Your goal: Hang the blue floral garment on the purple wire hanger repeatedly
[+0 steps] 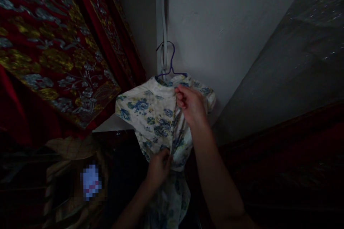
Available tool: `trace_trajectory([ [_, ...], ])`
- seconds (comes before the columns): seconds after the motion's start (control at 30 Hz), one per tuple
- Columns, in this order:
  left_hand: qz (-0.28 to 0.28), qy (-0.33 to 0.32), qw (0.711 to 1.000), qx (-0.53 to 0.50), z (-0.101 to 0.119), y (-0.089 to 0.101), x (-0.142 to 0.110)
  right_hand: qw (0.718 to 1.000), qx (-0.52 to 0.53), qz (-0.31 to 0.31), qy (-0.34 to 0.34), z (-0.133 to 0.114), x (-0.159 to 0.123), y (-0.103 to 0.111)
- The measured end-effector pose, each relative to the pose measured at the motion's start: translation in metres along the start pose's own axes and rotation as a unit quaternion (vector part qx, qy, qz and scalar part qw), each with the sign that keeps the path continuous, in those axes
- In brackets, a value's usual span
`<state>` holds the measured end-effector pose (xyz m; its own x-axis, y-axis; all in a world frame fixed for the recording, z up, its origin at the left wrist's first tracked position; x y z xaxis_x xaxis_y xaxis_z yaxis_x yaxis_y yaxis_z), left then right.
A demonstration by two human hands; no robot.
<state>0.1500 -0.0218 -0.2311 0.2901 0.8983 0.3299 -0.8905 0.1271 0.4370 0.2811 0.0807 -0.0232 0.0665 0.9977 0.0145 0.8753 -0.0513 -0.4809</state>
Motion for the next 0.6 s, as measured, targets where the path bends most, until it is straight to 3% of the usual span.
trace_trajectory([
  [0.1, 0.015, -0.045, 0.999, -0.007, 0.024, 0.037, 0.033, 0.999, 0.003, -0.015, 0.035, 0.000, -0.018, -0.010],
  [0.2, 0.188, -0.196, 0.962, -0.017, 0.075, 0.082, 0.074, 0.999, -0.021, -0.021, 0.037, 0.008, -0.040, -0.013],
  [0.23, 0.211, -0.245, 0.946, -0.010, 0.094, 0.095, 0.087, 0.998, -0.039, -0.030, 0.036, 0.008, -0.044, -0.013],
  [0.27, 0.210, -0.282, 0.936, 0.007, 0.112, 0.106, 0.100, 0.996, -0.060, -0.043, 0.040, 0.007, -0.047, -0.014],
  [0.37, 0.138, -0.351, 0.921, 0.099, 0.151, 0.125, 0.128, 0.986, -0.124, -0.069, 0.085, 0.003, -0.043, -0.015],
  [0.43, 0.138, -0.366, 0.910, 0.139, 0.162, 0.131, 0.135, 0.980, -0.157, -0.049, 0.116, 0.007, -0.037, -0.011],
  [0.47, 0.167, -0.366, 0.905, 0.140, 0.162, 0.135, 0.136, 0.977, -0.171, -0.032, 0.120, 0.013, -0.034, -0.007],
  [0.53, 0.270, -0.351, 0.892, 0.093, 0.153, 0.149, 0.132, 0.977, -0.191, 0.000, 0.094, 0.031, -0.032, 0.004],
  [0.6, 0.386, -0.304, 0.870, -0.041, 0.133, 0.173, 0.125, 0.981, -0.189, 0.013, 0.036, 0.055, -0.038, 0.017],
])
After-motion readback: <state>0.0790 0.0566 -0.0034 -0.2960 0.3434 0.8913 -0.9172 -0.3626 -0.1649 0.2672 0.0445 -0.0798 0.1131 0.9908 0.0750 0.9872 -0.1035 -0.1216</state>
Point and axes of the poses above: each hand's wrist, its own x-axis towards the middle knuckle, its own y-axis out of the back of the hand, z = x × y, the point moved 1 cm from there along x, towards the middle knuckle, and after that the axes turned 12 degrees about -y, right-handed, at the moved point
